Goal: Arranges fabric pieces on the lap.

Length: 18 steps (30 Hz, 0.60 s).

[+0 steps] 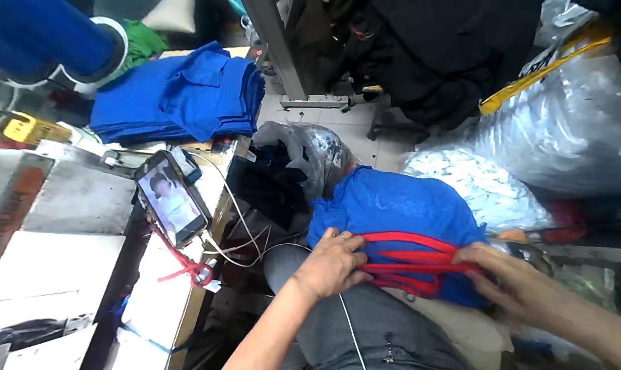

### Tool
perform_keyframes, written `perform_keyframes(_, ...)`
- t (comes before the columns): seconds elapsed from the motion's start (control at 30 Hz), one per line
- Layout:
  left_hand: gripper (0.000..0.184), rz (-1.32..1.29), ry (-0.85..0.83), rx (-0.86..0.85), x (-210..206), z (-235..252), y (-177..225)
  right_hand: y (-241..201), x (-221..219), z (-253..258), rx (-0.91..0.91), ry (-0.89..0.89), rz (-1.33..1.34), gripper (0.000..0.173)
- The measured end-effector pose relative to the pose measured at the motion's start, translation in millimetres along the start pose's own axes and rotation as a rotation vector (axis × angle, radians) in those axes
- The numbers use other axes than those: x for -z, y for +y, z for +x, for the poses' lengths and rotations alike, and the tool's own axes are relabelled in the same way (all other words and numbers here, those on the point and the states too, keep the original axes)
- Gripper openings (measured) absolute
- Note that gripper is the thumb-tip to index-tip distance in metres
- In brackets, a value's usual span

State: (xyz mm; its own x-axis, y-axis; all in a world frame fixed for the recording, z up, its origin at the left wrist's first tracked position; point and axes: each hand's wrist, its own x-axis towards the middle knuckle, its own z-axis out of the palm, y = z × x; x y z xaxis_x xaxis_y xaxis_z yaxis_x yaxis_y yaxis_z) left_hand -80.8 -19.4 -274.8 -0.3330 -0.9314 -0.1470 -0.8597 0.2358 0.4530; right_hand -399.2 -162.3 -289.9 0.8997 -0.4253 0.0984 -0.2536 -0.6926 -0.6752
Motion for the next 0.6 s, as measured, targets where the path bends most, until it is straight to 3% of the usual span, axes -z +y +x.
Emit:
perform_keyframes(0.17, 0.008, 0.038, 0.183, -0.18, 31.8, 3.1, -17.4, 8.6, 4.0, 19.2, 0.132, -0.107, -0.123, 0.024)
perform_keyframes(0.3, 0.027, 0.157, 0.295, -0.271, 75.7, 5.7, -13.8, -7.2, 36.9, 49.2, 0.199, 0.104, -0.199, 0.029)
perform_keyframes(0.4, 0.04, 0.274, 0.163, -0.281, 57.9, 0.6, -17.7, -1.3, 4.8, 37.1, 0.181, 0.1, -0.181, 0.036)
perform_keyframes(0.5, 0.037, 0.283, -0.033, -0.159, 8.0, 0.3, -20.7, 3.6, -41.3, 14.1, 0.062, -0.129, -0.208, 0.052)
perform_keyframes(0.6, 0.032, 0.245, -0.175, -0.016, -7.9, 2.4, -13.3, -3.8, -50.6, 1.6, 0.032, -0.2, -0.214, 0.033)
